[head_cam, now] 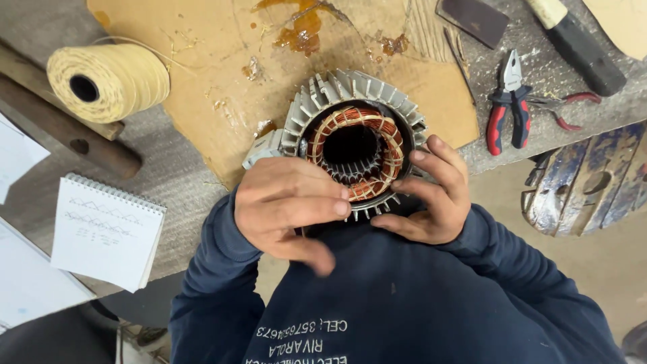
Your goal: The person is working on a motor stator, using a hammer to tap components into place and a string to tie the copper windings. They also use a lighter to burn the ends of the string and pliers to cut it.
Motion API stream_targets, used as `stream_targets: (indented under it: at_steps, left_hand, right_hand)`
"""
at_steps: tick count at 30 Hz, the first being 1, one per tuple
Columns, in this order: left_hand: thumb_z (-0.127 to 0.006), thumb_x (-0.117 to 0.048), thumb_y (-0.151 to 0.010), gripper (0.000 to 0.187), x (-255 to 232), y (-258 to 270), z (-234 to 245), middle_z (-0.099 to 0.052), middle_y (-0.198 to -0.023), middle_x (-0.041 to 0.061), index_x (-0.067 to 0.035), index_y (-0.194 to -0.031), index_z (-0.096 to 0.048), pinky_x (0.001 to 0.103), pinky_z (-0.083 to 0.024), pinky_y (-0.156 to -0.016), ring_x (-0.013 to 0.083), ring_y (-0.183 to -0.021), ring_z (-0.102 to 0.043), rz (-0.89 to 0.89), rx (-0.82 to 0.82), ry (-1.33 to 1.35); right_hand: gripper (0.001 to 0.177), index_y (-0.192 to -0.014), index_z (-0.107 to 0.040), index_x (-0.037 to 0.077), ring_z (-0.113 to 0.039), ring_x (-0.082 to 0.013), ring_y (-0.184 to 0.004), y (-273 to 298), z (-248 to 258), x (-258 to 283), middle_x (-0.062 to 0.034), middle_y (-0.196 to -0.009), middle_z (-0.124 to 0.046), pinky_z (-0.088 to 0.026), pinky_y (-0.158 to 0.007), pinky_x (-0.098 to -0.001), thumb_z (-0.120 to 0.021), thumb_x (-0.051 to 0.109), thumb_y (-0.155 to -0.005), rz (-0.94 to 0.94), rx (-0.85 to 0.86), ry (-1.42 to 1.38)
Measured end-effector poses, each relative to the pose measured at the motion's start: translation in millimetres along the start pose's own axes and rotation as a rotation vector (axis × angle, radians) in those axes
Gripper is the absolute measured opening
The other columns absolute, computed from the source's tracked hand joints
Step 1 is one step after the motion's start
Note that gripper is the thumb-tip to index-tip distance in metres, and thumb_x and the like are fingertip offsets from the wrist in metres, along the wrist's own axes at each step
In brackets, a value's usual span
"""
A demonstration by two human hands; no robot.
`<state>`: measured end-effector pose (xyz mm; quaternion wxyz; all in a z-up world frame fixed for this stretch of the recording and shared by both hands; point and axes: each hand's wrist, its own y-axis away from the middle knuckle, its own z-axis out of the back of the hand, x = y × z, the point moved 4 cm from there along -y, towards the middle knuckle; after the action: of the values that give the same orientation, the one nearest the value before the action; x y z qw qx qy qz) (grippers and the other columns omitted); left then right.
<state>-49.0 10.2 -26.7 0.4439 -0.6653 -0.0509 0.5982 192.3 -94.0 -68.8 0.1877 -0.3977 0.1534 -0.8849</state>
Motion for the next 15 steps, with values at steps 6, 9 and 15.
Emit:
stream_targets:
  at_steps: [6,9,15]
  left_hand:
    - [-0.069,-0.033,-0.101,0.032,-19.5,-24.4,8.7,-0.073,-0.105,0.011,-0.004,-0.114,-0.07,0.037,-0.062,-0.076,0.0269,-0.09,-0.074,0.095,0.113,-0.224]
    - [-0.071,-0.04,-0.098,0.032,-29.8,-31.4,-10.7,-0.072,-0.109,0.008,-0.009,-0.109,-0.073,0.044,-0.052,-0.088,0.0298,-0.098,-0.067,0.229,0.247,-0.596]
    - [-0.07,-0.024,-0.099,0.014,-36.8,-34.6,-29.6,-0.072,-0.108,0.006,-0.012,-0.09,-0.07,0.052,-0.041,-0.109,0.03,-0.107,-0.064,0.341,0.317,-0.748]
  right_hand:
    - [0.05,-0.116,-0.065,0.007,-0.057,-0.04,-0.131,2.2,25.4,-18.5,-0.0214,-0.136,-0.055,-0.049,-0.114,-0.0519,-0.08,0.044,-0.087,-0.087,0.073,-0.108]
    - [0.032,-0.108,-0.068,-0.001,-0.069,-0.0411,-0.114,-14.5,58.4,-30.9,-0.0278,-0.127,-0.062,-0.057,-0.101,-0.0501,-0.074,0.028,-0.095,-0.123,0.052,0.057]
    - [0.018,-0.11,-0.072,-0.008,-0.068,-0.044,-0.113,-42.1,147.3,-88.8,-0.0291,-0.123,-0.069,-0.052,-0.101,-0.0506,-0.068,0.01,-0.114,-0.145,0.027,0.346]
